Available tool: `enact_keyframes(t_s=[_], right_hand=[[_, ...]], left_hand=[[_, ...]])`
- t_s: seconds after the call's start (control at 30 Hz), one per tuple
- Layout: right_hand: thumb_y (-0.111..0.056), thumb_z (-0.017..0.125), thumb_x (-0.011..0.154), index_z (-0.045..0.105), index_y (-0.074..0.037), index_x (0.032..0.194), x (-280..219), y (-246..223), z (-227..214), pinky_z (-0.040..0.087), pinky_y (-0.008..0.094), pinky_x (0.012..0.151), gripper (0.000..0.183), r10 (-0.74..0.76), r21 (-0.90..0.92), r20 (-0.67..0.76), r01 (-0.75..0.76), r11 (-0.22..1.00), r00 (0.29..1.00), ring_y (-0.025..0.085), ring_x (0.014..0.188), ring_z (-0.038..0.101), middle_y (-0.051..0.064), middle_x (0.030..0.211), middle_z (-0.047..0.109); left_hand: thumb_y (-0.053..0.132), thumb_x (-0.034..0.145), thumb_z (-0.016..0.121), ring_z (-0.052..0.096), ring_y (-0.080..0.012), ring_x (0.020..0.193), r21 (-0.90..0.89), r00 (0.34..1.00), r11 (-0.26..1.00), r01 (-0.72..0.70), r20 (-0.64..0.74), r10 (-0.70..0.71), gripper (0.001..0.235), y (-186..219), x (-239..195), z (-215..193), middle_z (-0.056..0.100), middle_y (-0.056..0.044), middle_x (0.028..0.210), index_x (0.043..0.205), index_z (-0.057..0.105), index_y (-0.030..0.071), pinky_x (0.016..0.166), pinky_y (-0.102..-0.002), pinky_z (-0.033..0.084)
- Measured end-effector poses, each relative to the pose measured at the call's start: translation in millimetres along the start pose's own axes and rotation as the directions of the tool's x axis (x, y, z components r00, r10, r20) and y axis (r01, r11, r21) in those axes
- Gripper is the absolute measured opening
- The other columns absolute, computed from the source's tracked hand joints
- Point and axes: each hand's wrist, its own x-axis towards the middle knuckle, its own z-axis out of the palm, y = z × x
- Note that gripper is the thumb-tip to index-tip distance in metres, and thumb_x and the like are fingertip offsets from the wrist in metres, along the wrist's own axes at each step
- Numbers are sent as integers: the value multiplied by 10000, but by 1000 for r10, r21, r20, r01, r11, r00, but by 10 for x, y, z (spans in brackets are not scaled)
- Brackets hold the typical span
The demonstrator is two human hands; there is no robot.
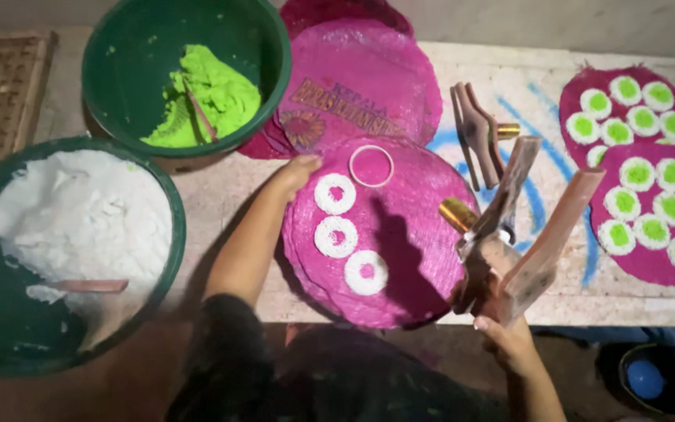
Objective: The person prepares traditional Indonesian snacks by using a specialized wooden tool to shape dough and arranging the finished pieces on a purple tray.
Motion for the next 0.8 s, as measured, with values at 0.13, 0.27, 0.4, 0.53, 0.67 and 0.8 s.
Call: enact_keyframes(t_s=[0.13, 0.27, 0.4, 0.53, 0.67, 0.8], right_hand=[[-287, 778, 740, 318, -16, 1628, 57, 141, -31, 417, 311, 588, 1037, 201, -48, -167, -212, 976, 965, 166, 790, 516, 74, 970, 559], [-298, 776, 738, 286, -39, 1595, 167, 350, -11, 370, 265, 483, 1022, 212, -27, -137, -217, 976, 968, 132, 689, 484, 34, 861, 510], [-329, 803, 791, 339, 44, 1590, 261, 284, 268, 349, 283, 560, 996, 210, 45, -84, -207, 977, 974, 171, 746, 463, 81, 944, 505], [-396, 795, 782, 306, 47, 1596, 356, -122, 700, 411, 310, 881, 1049, 83, 43, 59, -85, 995, 995, 200, 1095, 531, 125, 1230, 553], [-421, 792, 773, 300, 63, 1598, 367, -355, 947, 441, 320, 1023, 1076, 77, 13, 50, -78, 997, 996, 203, 1271, 557, 141, 1394, 570], [-376, 798, 772, 287, 14, 1684, 312, -230, 840, 427, 268, 667, 1116, 157, -11, -29, -157, 988, 987, 144, 868, 530, 73, 1021, 541]], left_hand=[[447, 987, 548, 481, -303, 1423, -322, 960, 907, -270, -158, 230, 665, -791, -268, -39, 516, -145, 1545, 1515, 446, 57, 1155, -497, 396], [426, 920, 651, 409, -250, 1436, -317, 998, 948, 39, -42, -55, 875, -1401, -567, 5, 396, -114, 1602, 1609, 201, 129, 1121, -493, 326], [275, 835, 824, 439, -315, 1471, -96, 905, 903, -419, -127, 406, 995, -1704, -1031, 247, 433, -214, 1585, 1580, 231, -17, 1215, -441, 353], [217, 790, 848, 343, -388, 1487, 53, 789, 827, -560, -269, 552, 1084, -1390, -1448, 348, 325, -250, 1586, 1593, 158, -18, 1217, -472, 283], [183, 651, 929, 242, -443, 1466, 519, 584, 561, -645, -138, 800, 1160, -967, -1694, 226, 291, -258, 1552, 1556, 223, 16, 1224, -530, 197], [191, 704, 888, 251, -443, 1480, 531, 571, 443, -722, 97, 815, 1085, -722, -1697, 126, 343, -257, 1545, 1571, 254, 34, 1228, -518, 237]])
